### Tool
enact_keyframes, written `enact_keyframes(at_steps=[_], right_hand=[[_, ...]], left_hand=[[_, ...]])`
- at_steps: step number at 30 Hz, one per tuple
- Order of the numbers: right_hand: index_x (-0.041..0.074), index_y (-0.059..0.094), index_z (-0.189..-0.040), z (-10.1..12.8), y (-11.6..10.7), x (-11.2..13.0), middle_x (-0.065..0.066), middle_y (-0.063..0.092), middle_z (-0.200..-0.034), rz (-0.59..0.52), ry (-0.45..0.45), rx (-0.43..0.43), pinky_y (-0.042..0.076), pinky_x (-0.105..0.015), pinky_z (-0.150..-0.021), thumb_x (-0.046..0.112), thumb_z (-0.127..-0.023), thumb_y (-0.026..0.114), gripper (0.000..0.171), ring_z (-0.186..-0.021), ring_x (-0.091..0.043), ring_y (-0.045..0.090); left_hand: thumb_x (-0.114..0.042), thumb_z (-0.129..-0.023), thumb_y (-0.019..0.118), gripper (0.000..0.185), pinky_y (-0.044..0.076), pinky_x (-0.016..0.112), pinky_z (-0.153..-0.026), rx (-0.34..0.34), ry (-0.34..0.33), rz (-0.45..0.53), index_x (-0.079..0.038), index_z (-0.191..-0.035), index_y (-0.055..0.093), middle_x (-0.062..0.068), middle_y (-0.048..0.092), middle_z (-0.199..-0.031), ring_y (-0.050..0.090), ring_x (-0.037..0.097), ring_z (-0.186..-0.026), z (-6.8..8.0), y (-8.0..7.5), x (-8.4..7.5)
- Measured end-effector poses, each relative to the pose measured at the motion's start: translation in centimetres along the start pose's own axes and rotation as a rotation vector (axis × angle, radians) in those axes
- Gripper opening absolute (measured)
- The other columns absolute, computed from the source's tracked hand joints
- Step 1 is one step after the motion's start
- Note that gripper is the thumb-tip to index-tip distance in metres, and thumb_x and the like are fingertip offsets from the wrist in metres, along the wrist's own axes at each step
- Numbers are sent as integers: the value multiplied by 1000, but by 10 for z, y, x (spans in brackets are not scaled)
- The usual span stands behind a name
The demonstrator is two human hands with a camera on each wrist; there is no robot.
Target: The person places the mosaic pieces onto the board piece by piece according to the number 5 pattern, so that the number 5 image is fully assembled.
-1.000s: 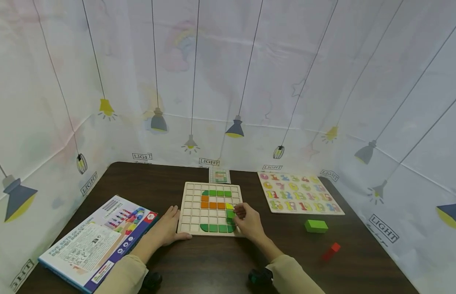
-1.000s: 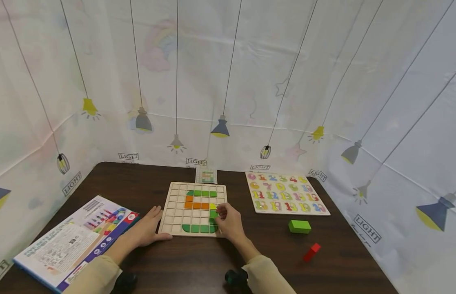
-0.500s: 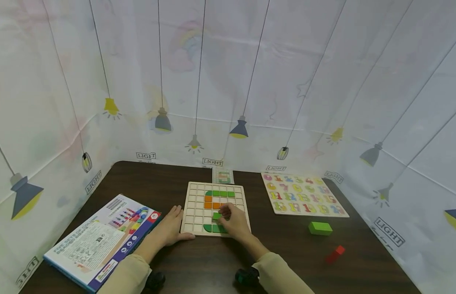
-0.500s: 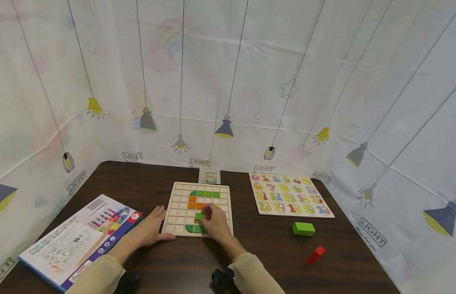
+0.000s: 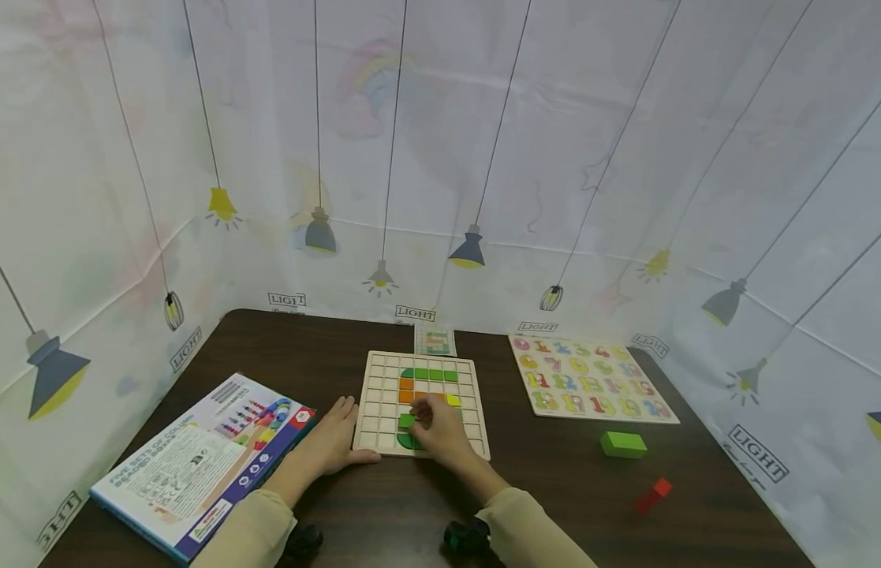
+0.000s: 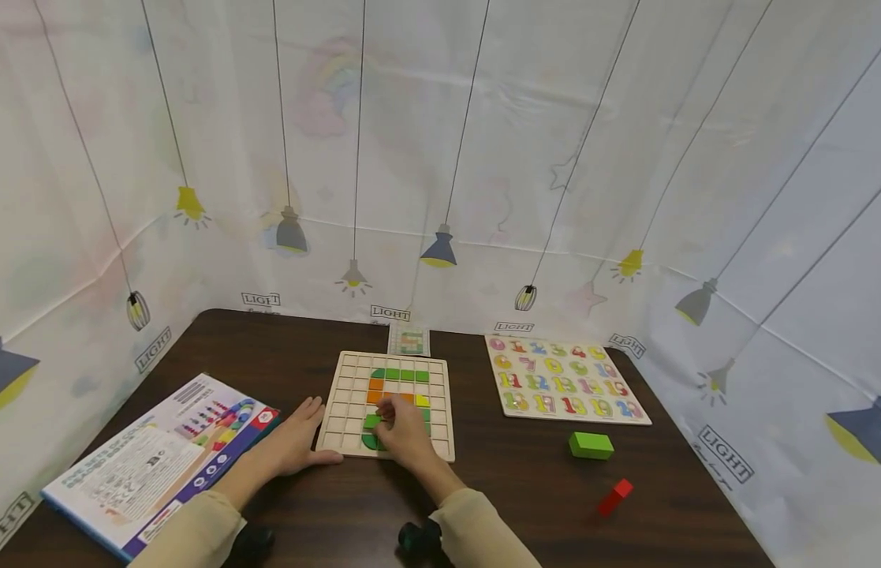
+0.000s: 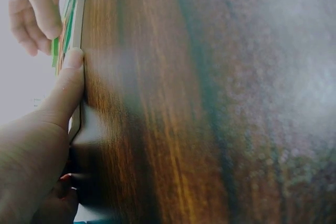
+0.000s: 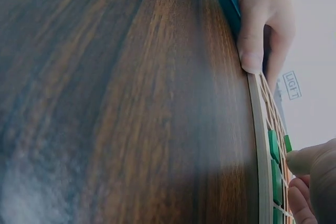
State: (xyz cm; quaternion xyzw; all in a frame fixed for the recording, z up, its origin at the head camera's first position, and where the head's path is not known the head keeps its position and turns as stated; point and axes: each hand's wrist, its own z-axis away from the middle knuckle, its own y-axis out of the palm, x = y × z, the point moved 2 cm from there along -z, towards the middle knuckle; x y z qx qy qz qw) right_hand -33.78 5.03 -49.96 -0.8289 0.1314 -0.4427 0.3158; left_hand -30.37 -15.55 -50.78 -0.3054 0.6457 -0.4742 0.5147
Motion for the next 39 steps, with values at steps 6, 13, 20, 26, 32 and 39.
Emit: enact_keyframes(at_steps=[6,13,20,26,32,39], right_hand=[[-4,60,-104,0,1,-3,-10,65,-93,45,-5,10,52,-26,-69,-7,-77,67,28,-82,-20,63],[-4,60,-106,2,-2,-4,-10,66,-93,20,-7,9,53,-26,-69,-7,-77,67,29,-82,-20,63],[-4,60,-106,4,-8,-7,-12,65,-94,-5,6,-19,53,-28,-71,-5,-80,66,27,-84,-22,63],[-3,60,-105,11,-18,-17,-12,65,-92,17,-19,-99,53,-31,-72,-4,-81,67,25,-83,-23,63],[-4,61,-104,22,-38,-32,-12,66,-92,42,-5,-154,53,-38,-72,-4,-80,69,26,-83,-24,63],[-3,62,-105,33,-68,-52,-12,67,-90,83,86,-213,53,-40,-71,-5,-79,69,26,-81,-24,64]], left_hand=[[-59,-79,65,99,25,48,-109,2,1,4,14,-139,34,30,27,-146,21,41,-138,0,-1,-4],[-59,-80,65,98,24,47,-109,5,9,1,14,-138,34,30,27,-146,21,41,-138,-1,-1,-7],[-60,-79,64,100,24,47,-109,17,1,-6,13,-139,34,30,27,-147,21,40,-138,-2,-2,-8],[-60,-78,65,100,24,47,-109,19,-10,1,13,-139,34,30,27,-147,20,41,-138,-1,0,-6],[-59,-79,66,100,24,48,-109,14,-2,8,14,-139,33,31,26,-147,20,41,-138,1,-2,-7],[-58,-80,65,99,22,48,-110,25,-14,0,13,-140,31,30,24,-147,18,41,-138,3,-4,-4]])
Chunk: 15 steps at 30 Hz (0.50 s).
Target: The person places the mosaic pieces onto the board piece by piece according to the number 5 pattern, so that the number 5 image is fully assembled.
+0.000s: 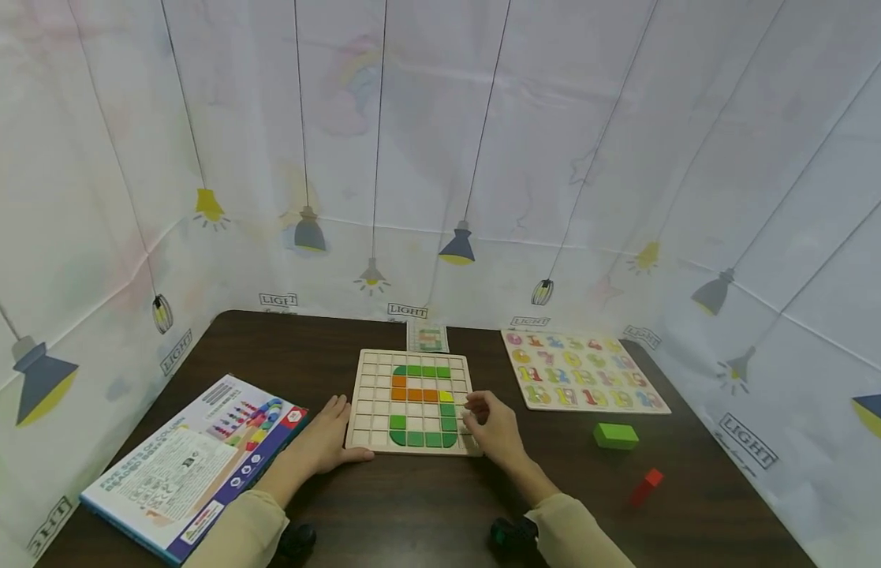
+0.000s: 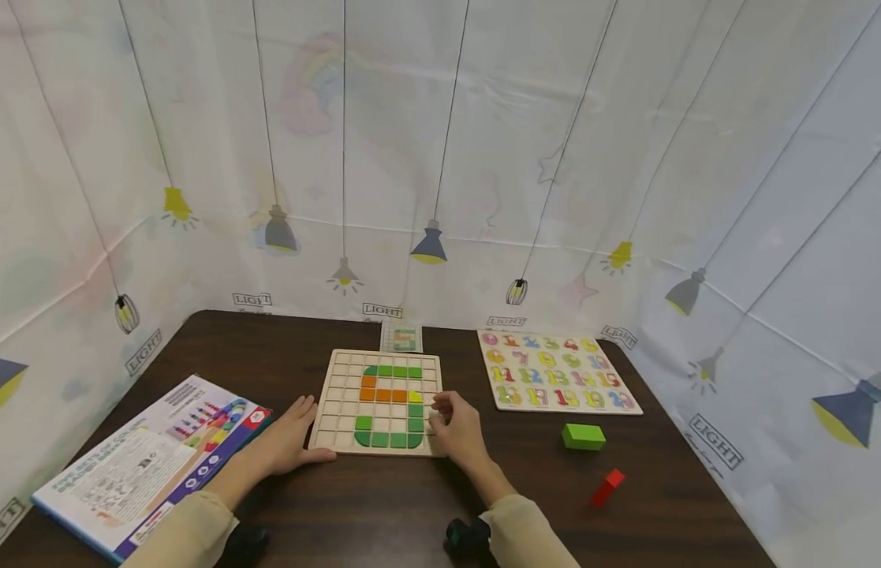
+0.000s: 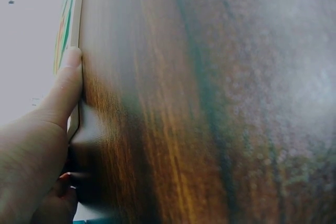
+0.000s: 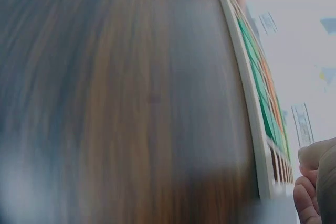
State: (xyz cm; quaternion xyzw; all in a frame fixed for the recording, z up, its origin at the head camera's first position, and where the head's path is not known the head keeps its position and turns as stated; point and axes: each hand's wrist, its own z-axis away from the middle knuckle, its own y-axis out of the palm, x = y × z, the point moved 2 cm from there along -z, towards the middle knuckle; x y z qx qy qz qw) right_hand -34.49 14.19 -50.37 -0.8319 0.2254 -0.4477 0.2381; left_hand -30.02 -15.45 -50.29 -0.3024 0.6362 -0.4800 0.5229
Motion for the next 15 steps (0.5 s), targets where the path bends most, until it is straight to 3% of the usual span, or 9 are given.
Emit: enact_keyframes(at_steps=[7,15], right_hand=[[-1,61,-105,7,-21,-20,-9,67,-93,40,99,-20,51,-39,-77,-3,-79,71,29,-86,-23,64],[0,62,-105,17,-29,-31,-10,67,-94,66,121,-29,51,-40,-77,-4,-78,71,28,-86,-24,64]], left_hand=[[-57,-78,68,99,23,50,-109,-19,-5,31,12,-140,34,31,26,-146,19,42,-138,1,0,10],[-60,-78,66,101,22,49,-110,-15,-17,27,12,-141,31,29,24,-148,17,41,-139,1,4,20]])
